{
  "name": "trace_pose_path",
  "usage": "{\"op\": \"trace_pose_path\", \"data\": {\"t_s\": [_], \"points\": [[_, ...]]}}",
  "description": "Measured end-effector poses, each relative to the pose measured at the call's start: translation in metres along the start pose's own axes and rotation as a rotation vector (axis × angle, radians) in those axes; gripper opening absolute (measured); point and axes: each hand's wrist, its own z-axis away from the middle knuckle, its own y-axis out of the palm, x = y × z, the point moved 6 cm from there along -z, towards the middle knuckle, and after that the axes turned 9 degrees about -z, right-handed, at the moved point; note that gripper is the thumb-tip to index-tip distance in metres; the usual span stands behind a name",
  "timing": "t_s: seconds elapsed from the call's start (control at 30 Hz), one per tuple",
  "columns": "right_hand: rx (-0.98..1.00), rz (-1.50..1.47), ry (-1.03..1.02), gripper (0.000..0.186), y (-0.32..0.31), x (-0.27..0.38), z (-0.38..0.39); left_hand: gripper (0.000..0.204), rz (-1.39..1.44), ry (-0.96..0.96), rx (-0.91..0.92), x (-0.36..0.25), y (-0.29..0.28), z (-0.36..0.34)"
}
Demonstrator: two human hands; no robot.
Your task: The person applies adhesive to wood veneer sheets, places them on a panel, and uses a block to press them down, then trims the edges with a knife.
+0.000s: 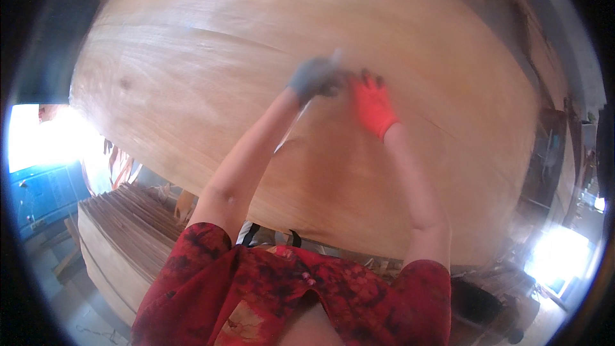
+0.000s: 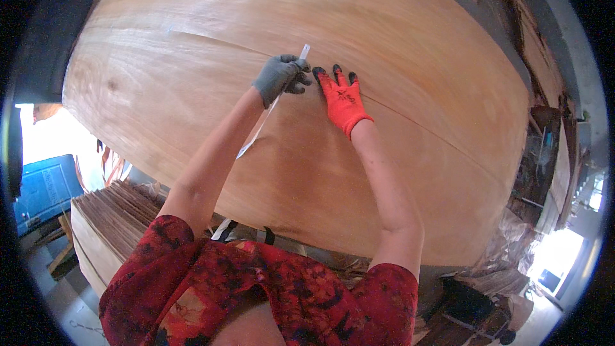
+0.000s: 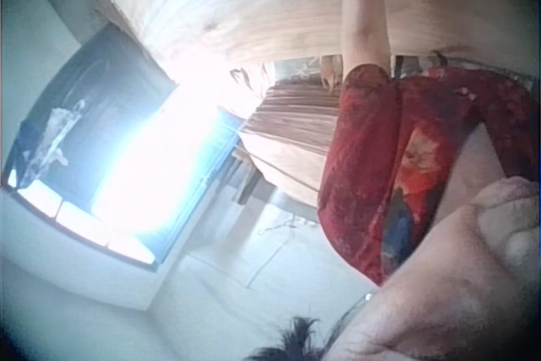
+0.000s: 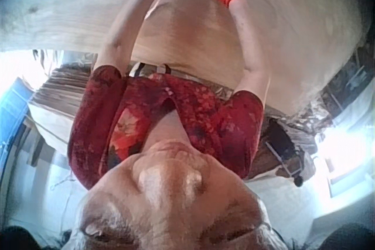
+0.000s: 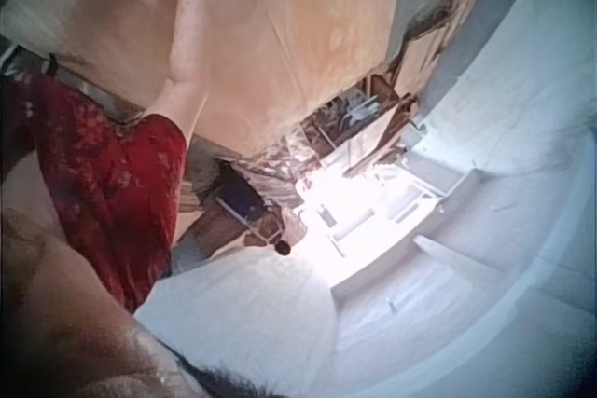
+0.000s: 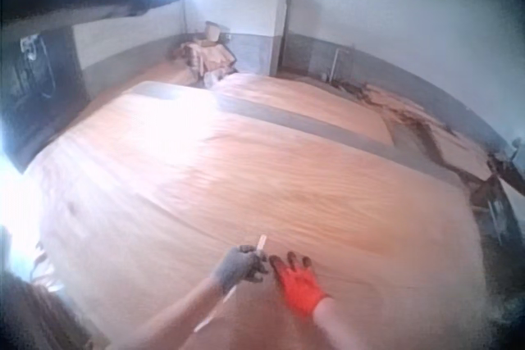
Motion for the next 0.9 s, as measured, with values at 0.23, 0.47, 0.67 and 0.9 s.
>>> {"op": "trace_pose_path", "data": {"t_s": [0.23,0.47,0.67,0.9], "points": [[-0.128,0.007,-0.06,0.056,-0.006,0.01,0.004,0.017,-0.112,-0.071,-0.065,0.027,-0.012,-0.015],[-0.054,-0.534,0.069,0.069,-0.03,0.024,-0.031,0.019,-0.125,-0.108,-0.051,0.017,-0.005,-0.014],[-0.077,-0.108,-0.2,0.058,0.024,0.02,-0.032,0.024,0.001,-0.102,-0.006,0.055,-0.016,0.016],[-0.14,0.103,-0.155,0.055,0.081,0.035,-0.002,0.025,-0.167,-0.067,0.029,0.092,-0.049,0.044]]}}
